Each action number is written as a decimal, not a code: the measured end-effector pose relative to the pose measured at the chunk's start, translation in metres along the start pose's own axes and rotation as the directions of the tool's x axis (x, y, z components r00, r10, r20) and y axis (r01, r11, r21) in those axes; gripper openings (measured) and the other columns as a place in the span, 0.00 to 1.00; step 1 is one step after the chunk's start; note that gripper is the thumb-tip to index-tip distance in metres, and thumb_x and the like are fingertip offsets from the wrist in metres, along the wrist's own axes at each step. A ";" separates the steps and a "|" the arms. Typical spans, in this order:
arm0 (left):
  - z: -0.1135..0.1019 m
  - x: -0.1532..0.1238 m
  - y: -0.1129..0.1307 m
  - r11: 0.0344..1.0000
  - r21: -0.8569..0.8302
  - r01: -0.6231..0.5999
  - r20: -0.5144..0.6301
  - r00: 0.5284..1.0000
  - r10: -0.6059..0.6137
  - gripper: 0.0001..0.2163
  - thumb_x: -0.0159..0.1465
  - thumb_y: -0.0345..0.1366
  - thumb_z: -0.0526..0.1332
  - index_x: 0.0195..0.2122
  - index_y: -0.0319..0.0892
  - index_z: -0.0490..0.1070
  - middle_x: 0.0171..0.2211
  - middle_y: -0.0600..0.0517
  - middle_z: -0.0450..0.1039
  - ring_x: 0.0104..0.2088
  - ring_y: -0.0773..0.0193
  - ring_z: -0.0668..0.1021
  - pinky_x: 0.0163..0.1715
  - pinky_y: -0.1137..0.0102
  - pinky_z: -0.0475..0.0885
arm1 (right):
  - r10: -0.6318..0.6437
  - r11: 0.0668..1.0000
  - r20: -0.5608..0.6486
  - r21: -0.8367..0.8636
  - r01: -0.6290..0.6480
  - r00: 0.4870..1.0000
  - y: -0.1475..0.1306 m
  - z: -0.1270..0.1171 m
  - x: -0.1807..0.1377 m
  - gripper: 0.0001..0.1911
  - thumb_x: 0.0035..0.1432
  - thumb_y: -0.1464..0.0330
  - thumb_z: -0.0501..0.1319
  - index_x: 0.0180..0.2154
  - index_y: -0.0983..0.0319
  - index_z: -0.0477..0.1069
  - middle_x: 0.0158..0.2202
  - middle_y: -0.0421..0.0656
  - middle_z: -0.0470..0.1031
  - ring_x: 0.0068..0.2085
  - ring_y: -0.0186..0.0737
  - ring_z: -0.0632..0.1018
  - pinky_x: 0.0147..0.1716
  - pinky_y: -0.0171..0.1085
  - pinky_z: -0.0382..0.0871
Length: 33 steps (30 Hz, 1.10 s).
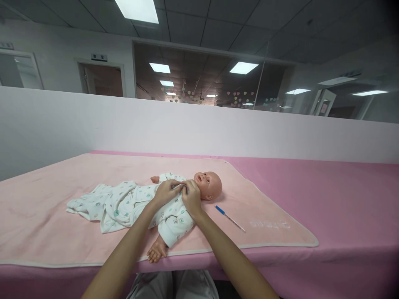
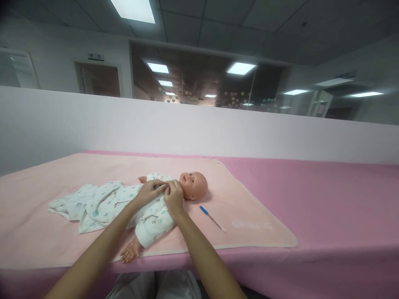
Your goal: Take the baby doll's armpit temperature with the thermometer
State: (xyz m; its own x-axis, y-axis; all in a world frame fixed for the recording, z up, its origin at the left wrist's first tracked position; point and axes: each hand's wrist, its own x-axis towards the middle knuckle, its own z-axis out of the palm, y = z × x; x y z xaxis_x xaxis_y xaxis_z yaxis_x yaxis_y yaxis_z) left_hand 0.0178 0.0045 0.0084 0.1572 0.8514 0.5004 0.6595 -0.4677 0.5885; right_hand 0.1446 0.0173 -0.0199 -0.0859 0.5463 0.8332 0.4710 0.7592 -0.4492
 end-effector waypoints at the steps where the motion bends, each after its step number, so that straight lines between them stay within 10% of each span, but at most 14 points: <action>1: 0.000 0.000 0.000 1.000 -0.006 0.005 0.002 1.000 -0.005 0.15 0.56 0.41 0.52 0.40 0.44 0.73 0.36 0.51 0.74 0.37 0.60 0.73 0.36 0.69 0.66 | 0.003 1.000 -0.004 -0.005 -0.003 1.000 0.000 0.000 0.000 0.14 0.50 0.79 0.47 0.32 0.61 0.67 0.31 0.42 0.69 0.35 0.37 0.69 0.36 0.35 0.64; 33: -0.002 0.000 -0.001 0.997 -0.074 0.014 0.081 0.997 -0.008 0.16 0.58 0.41 0.50 0.41 0.44 0.72 0.35 0.52 0.75 0.36 0.60 0.74 0.35 0.71 0.67 | -0.022 0.996 0.026 -0.086 0.024 0.999 -0.002 0.000 -0.001 0.13 0.49 0.78 0.49 0.31 0.61 0.68 0.30 0.41 0.71 0.34 0.37 0.70 0.35 0.35 0.63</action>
State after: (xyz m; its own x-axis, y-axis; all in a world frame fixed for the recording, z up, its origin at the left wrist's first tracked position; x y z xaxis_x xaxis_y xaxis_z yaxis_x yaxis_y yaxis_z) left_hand 0.0160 0.0045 0.0091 0.2109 0.8716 0.4426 0.6058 -0.4719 0.6406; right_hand 0.1440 0.0152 -0.0193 -0.1185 0.5387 0.8341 0.5425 0.7387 -0.4000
